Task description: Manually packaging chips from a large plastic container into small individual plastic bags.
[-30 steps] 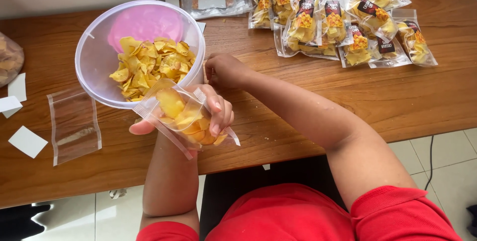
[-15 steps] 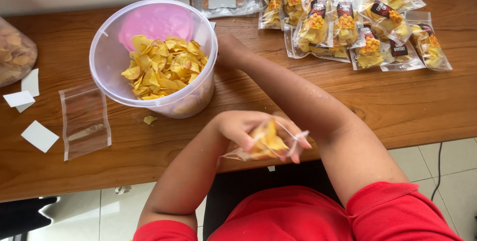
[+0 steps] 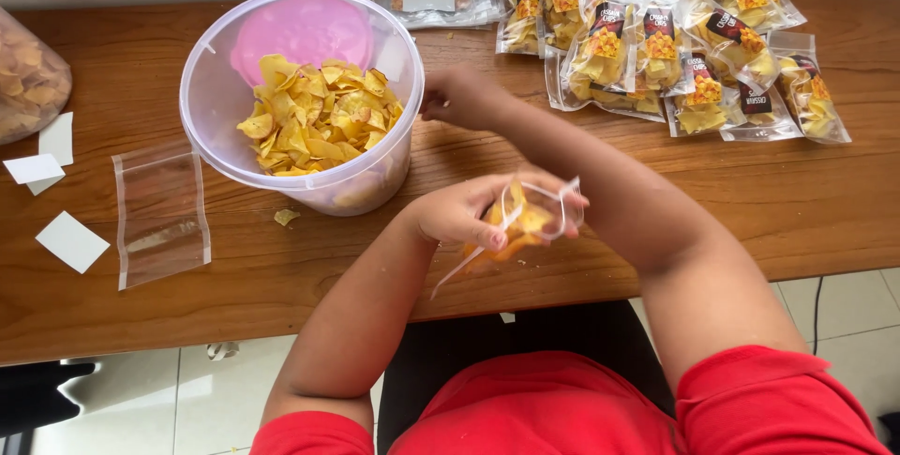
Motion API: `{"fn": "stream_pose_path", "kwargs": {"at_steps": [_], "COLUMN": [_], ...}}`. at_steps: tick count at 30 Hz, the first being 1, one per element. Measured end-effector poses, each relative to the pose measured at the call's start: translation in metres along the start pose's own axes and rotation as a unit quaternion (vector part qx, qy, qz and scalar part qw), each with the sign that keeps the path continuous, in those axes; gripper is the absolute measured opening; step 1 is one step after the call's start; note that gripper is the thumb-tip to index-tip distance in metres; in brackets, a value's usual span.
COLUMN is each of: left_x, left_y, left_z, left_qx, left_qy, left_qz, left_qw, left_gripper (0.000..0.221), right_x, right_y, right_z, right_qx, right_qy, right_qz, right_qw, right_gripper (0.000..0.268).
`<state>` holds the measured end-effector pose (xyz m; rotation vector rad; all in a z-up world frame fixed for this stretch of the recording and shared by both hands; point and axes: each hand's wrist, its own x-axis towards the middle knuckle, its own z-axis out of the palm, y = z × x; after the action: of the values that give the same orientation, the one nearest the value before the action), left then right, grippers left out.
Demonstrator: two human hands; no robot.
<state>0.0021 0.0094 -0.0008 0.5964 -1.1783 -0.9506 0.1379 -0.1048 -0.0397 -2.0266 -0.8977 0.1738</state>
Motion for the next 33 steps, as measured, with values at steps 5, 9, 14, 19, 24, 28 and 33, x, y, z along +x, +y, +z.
{"fn": "stream_pose_path", "kwargs": {"at_steps": [5, 9, 14, 19, 24, 28, 33], "left_x": [-0.003, 0.000, 0.000, 0.000, 0.001, 0.000, -0.001], "left_y": [0.001, 0.002, -0.002, 0.000, -0.001, 0.000, 0.005], "left_z": [-0.004, -0.003, -0.004, -0.003, -0.003, -0.004, -0.002], "left_qx": [0.133, 0.322, 0.391, 0.428, 0.431, 0.454, 0.456], "left_qy": [0.195, 0.403, 0.485, 0.484, 0.472, 0.444, 0.471], "left_qz": [0.032, 0.053, 0.039, 0.028, 0.035, 0.082, 0.077], "left_qw": [0.971, 0.855, 0.781, 0.763, 0.768, 0.768, 0.751], "left_gripper": [0.066, 0.062, 0.066, 0.075, 0.073, 0.063, 0.065], "right_x": [-0.043, -0.073, -0.074, -0.070, -0.063, -0.062, -0.074], "right_y": [-0.125, -0.170, -0.207, -0.201, -0.201, -0.237, -0.172], "right_z": [-0.065, -0.095, -0.081, -0.070, -0.073, -0.078, -0.089], "right_qx": [-0.012, 0.104, -0.031, -0.191, -0.204, -0.224, -0.333], "right_qy": [-0.001, -0.009, -0.010, 0.056, 0.028, 0.013, 0.027], "right_qz": [0.203, 0.118, 0.173, 0.184, 0.202, 0.289, 0.288], "right_qw": [0.979, 0.987, 0.984, 0.963, 0.957, 0.931, 0.898], "right_gripper": [0.003, 0.013, 0.010, 0.017, 0.011, 0.005, 0.023]}}
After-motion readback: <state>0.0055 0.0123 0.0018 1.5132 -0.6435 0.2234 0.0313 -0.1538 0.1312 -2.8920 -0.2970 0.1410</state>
